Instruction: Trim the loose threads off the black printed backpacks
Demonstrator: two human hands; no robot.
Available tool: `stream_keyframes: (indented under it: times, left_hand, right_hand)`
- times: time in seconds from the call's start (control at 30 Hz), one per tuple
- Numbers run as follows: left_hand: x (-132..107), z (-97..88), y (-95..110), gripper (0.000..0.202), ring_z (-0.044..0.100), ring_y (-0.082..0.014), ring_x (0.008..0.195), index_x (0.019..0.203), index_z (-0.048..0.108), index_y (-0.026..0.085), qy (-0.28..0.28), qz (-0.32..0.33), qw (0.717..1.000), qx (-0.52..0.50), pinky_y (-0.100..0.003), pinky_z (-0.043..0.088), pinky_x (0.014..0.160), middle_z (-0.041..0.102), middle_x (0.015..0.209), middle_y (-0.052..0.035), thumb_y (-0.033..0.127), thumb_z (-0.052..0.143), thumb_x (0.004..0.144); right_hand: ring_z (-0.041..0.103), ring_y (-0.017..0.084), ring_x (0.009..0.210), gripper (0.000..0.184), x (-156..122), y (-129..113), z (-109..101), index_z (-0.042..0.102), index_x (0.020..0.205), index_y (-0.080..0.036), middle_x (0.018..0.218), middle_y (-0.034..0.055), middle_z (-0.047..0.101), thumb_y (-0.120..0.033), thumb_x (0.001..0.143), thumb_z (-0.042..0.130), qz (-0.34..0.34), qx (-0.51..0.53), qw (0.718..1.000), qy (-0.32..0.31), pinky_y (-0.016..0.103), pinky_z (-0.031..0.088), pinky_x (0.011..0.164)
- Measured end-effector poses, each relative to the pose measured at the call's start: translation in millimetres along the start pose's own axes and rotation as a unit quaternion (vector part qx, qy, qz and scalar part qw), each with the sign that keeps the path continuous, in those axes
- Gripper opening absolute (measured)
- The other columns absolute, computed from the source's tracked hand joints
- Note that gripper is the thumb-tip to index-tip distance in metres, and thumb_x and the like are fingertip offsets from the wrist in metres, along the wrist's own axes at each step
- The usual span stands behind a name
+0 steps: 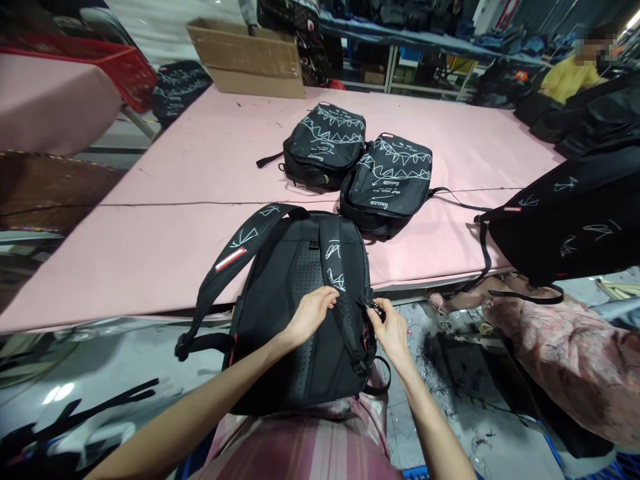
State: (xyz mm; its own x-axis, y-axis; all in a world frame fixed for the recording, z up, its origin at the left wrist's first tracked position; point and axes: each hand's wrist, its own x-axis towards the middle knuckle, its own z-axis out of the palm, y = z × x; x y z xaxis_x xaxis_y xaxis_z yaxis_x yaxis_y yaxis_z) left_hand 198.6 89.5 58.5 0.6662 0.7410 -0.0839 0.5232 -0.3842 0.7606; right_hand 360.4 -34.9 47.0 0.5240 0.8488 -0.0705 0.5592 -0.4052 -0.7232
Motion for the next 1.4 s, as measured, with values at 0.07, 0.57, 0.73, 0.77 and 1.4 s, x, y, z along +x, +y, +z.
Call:
stream_keyframes:
  times: [0.07, 0.57, 0.73, 0.77, 1.4]
  left_hand:
    - [-1, 2.9, 6, 0.022, 0.057, -0.0153, 0.074, 0.087, 0.056, 0.019, -0.002, 0.018, 0.994, 0.104, -0.025, 0.042, 0.066, 0.058, 0.086, -0.0018, 0.028, 0.036, 0.092]
    - [9, 17.0, 26, 0.016, 0.054, -0.0146, 0.073, 0.081, 0.054, 0.018, -0.02, 0.0, 0.991, 0.135, -0.026, 0.039, 0.064, 0.052, 0.088, -0.0026, 0.025, 0.043, 0.089]
    - [10, 12.2, 15, 0.019, 0.053, -0.0133, 0.071, 0.076, 0.054, 0.018, -0.014, -0.006, 1.0, 0.023, -0.025, 0.039, 0.067, 0.051, 0.081, -0.0006, 0.026, 0.042, 0.088]
    - [10, 11.4, 13, 0.019, 0.053, -0.0134, 0.072, 0.075, 0.054, 0.018, -0.011, -0.006, 1.0, 0.011, -0.025, 0.04, 0.067, 0.051, 0.08, -0.0005, 0.026, 0.043, 0.088]
    - [22, 19.4, 45, 0.015, 0.051, -0.0237, 0.093, 0.083, 0.059, 0.011, -0.085, -0.004, 0.972, 0.217, -0.031, 0.042, 0.07, 0.052, 0.1, -0.0132, 0.016, 0.045, 0.086]
  right_hand:
    - [0.062, 0.021, 0.08, 0.029, 0, 3, 4, 0.06, 0.1, -0.021, 0.094, 0.0046, 0.067, -0.04, 0.08, 0.05, 0.007, 0.018, 1.0, 0.003, 0.031, 0.043, 0.071]
    - [0.058, 0.022, 0.086, 0.025, -4, 20, 9, 0.065, 0.096, -0.021, 0.091, 0.0055, 0.066, -0.036, 0.079, 0.055, -0.048, 0.057, 0.996, 0.042, 0.034, 0.042, 0.079]
    - [0.057, 0.022, 0.084, 0.024, 3, 19, 7, 0.066, 0.097, -0.022, 0.089, 0.0052, 0.067, -0.036, 0.08, 0.055, -0.066, 0.05, 0.996, 0.035, 0.035, 0.042, 0.08]
    - [0.058, 0.022, 0.084, 0.026, 4, 21, 8, 0.066, 0.097, -0.022, 0.089, 0.0056, 0.067, -0.036, 0.08, 0.054, -0.051, 0.063, 0.996, 0.038, 0.035, 0.042, 0.08]
    - [0.061, 0.023, 0.085, 0.028, 2, 31, 18, 0.066, 0.096, -0.02, 0.092, 0.0053, 0.068, -0.035, 0.075, 0.055, 0.024, 0.128, 0.99, 0.045, 0.036, 0.044, 0.08]
